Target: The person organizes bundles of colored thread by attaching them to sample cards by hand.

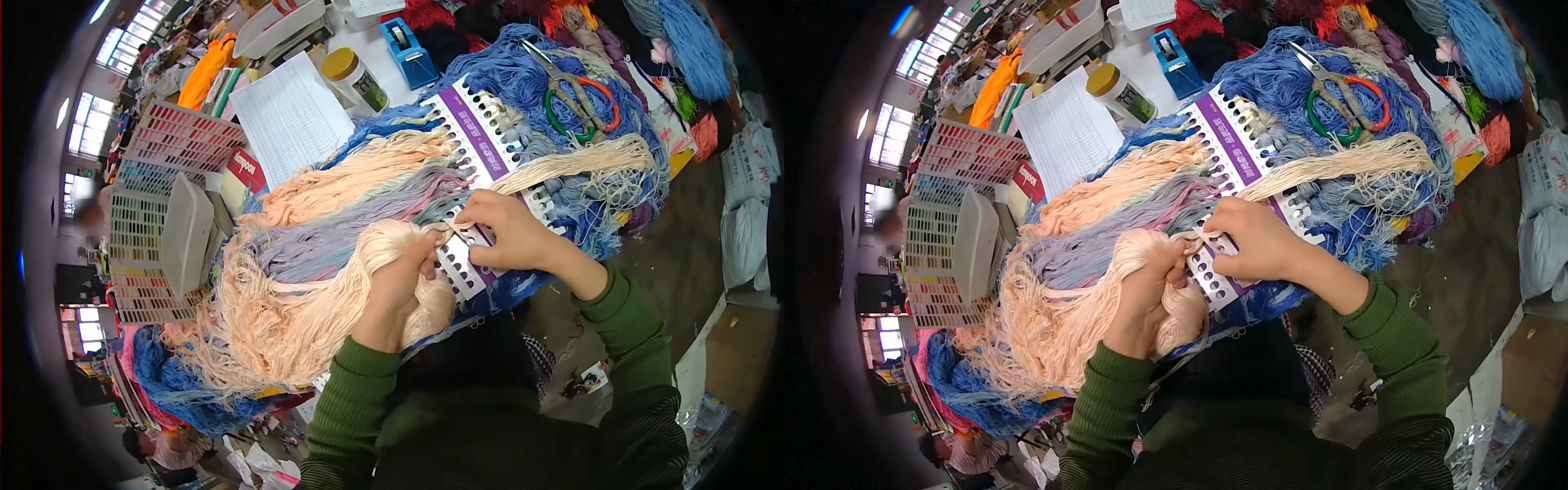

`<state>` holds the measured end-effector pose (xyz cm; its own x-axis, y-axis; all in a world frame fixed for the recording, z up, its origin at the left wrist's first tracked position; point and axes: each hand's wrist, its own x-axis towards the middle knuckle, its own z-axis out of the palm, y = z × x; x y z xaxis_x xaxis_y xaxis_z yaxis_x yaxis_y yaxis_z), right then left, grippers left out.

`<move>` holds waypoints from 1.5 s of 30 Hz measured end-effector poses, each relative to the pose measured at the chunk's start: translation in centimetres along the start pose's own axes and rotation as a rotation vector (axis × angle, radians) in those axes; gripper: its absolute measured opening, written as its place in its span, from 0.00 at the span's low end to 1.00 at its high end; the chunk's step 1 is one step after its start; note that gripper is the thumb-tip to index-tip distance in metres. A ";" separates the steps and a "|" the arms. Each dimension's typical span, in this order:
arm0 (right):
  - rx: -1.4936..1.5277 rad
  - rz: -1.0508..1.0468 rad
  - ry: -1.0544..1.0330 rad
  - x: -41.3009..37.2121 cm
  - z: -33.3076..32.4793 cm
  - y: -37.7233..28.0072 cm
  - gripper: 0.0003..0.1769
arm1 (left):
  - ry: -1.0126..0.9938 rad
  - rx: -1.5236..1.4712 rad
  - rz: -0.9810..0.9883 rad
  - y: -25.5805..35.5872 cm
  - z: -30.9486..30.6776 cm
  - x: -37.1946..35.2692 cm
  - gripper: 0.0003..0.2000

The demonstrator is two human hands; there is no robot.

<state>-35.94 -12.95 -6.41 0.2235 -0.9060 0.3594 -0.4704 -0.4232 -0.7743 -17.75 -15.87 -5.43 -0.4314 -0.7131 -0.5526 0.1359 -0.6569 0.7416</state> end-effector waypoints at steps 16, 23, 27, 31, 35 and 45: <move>0.973 0.400 0.072 0.4 -0.3 1.5 0.09 | -0.077 -0.139 -0.086 -0.3 0.7 1.2 0.08; 0.275 0.194 -0.249 1.2 0.0 0.7 0.09 | -0.194 -0.225 -0.176 0.5 1.1 -0.1 0.10; 0.681 0.356 -0.125 0.5 -0.4 0.7 0.12 | -0.058 -0.526 -0.079 3.0 -1.6 -2.2 0.07; 0.235 0.203 -0.148 0.8 -0.4 0.7 0.11 | -0.239 -0.873 0.147 7.2 -9.4 -7.0 0.09; 0.319 0.173 -0.163 1.4 0.2 0.6 0.10 | 0.444 -0.163 0.557 7.1 -9.8 -8.2 0.09; 0.583 0.274 -0.024 1.0 0.4 0.5 0.07 | 0.058 0.779 0.388 0.8 1.6 -1.8 0.06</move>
<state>-35.60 -14.09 -6.61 0.1830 -0.9778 0.1020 0.0262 -0.0989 -0.9948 -18.30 -14.70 -3.17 -0.4318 -0.8772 -0.2097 -0.3938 -0.0258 0.9188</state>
